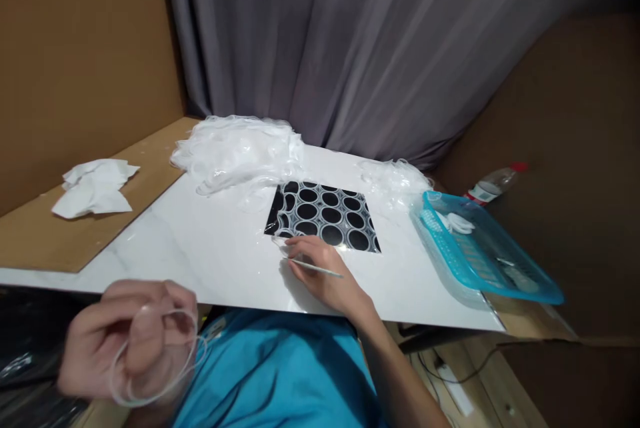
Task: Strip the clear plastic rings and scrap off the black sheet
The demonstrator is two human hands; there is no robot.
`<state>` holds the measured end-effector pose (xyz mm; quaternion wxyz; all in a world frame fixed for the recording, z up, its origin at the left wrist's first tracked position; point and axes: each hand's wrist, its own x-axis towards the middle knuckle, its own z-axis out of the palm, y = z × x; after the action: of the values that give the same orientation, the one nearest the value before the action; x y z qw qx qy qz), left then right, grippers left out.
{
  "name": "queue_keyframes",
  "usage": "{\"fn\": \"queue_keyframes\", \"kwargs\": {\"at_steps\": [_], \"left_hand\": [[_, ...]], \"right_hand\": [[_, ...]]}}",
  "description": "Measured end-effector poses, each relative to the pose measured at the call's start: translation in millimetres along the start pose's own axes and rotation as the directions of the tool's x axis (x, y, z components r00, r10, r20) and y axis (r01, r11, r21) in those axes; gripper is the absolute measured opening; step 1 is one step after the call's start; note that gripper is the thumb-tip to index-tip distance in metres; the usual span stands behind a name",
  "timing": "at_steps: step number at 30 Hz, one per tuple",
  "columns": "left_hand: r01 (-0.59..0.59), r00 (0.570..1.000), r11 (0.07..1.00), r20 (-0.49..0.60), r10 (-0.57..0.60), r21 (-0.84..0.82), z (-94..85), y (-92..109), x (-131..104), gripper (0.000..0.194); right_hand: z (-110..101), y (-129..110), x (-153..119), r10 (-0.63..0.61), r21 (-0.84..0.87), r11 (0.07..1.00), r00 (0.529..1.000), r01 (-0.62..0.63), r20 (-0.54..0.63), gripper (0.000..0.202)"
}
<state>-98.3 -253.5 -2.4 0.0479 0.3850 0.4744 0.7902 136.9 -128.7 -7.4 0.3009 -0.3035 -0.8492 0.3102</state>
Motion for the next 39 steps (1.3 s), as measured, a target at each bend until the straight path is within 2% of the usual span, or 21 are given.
{"fn": "queue_keyframes", "kwargs": {"at_steps": [1,2,3,4,6,7,9,11,13,18,23,27,29,31,33,36,37,39], "left_hand": [[-0.006,0.998,0.997,-0.06,0.002,-0.074,12.5,1,4,0.042],[0.046,0.997,0.99,-0.06,-0.055,-0.135,22.4,1,6,0.044],[0.173,0.985,0.968,0.035,-0.169,-0.182,29.4,0,8,0.047],[0.298,0.952,0.927,0.145,-0.27,-0.227,33.6,-3,9,0.052],[0.531,0.811,0.82,0.408,-0.42,-0.213,35.4,-14,10,0.069],[0.601,0.737,0.783,0.489,-0.466,-0.161,34.5,-21,9,0.076],[0.668,0.618,0.744,0.564,-0.547,-0.009,32.8,-36,6,0.086],[0.676,0.559,0.73,0.576,-0.596,0.1,34.0,-48,4,0.089],[0.67,0.539,0.729,0.584,-0.606,0.139,38.1,-56,3,0.086],[0.664,0.522,0.729,0.595,-0.611,0.166,48.5,-67,7,0.076],[0.66,0.513,0.732,0.61,-0.604,0.17,46.8,-70,9,0.071],[0.694,0.471,0.704,0.645,-0.602,0.15,41.4,-72,13,0.068],[0.725,0.436,0.677,0.677,-0.593,0.125,39.4,-74,16,0.065],[0.758,0.387,0.643,0.715,-0.582,0.113,38.7,-76,19,0.064],[0.77,0.321,0.617,0.735,-0.598,0.165,40.3,-76,20,0.063],[0.725,0.228,0.617,0.74,-0.633,0.305,47.9,-69,18,0.063],[0.711,0.209,0.625,0.751,-0.627,0.324,51.5,-66,16,0.062],[0.7,0.213,0.644,0.771,-0.6,0.308,58.8,-59,14,0.06]], "right_hand": [[2,3,1,0.008,-0.034,0.999,1.0,-0.008,0.004,0.009],[3,5,2,0.019,-0.054,0.998,1.0,-0.018,0.004,0.01],[3,7,1,0.032,-0.062,0.998,0.999,-0.032,-0.005,0.01],[4,9,1,0.049,-0.062,0.997,0.999,-0.05,-0.024,0.01],[3,11,0,0.104,-0.051,0.993,0.991,-0.108,-0.081,0.011],[3,11,0,0.136,-0.045,0.989,0.985,-0.141,-0.11,0.013],[2,12,0,0.18,-0.04,0.982,0.974,-0.187,-0.137,0.015],[3,11,0,0.183,-0.04,0.981,0.973,-0.19,-0.138,0.016],[5,10,-1,0.166,-0.019,0.985,0.977,-0.17,-0.133,0.016],[14,9,0,0.131,0.018,0.991,0.979,-0.13,-0.156,0.008],[25,8,3,0.114,-0.007,0.993,0.983,-0.116,-0.147,0.015],[33,5,-2,0.11,-0.063,0.991,0.978,-0.122,-0.175,0.017],[35,1,-3,0.117,-0.032,0.992,0.973,-0.125,-0.199,0.017],[35,-4,-2,0.167,0.092,0.985,0.952,-0.148,-0.254,0.017],[35,-10,2,0.261,0.286,0.943,0.914,-0.172,-0.31,0.017],[36,-17,8,0.403,0.575,0.802,0.857,-0.162,-0.32,0.023],[37,-19,9,0.429,0.637,0.756,0.849,-0.15,-0.309,0.025],[41,-20,9,0.449,0.7,0.704,0.841,-0.123,-0.303,0.027]]}}
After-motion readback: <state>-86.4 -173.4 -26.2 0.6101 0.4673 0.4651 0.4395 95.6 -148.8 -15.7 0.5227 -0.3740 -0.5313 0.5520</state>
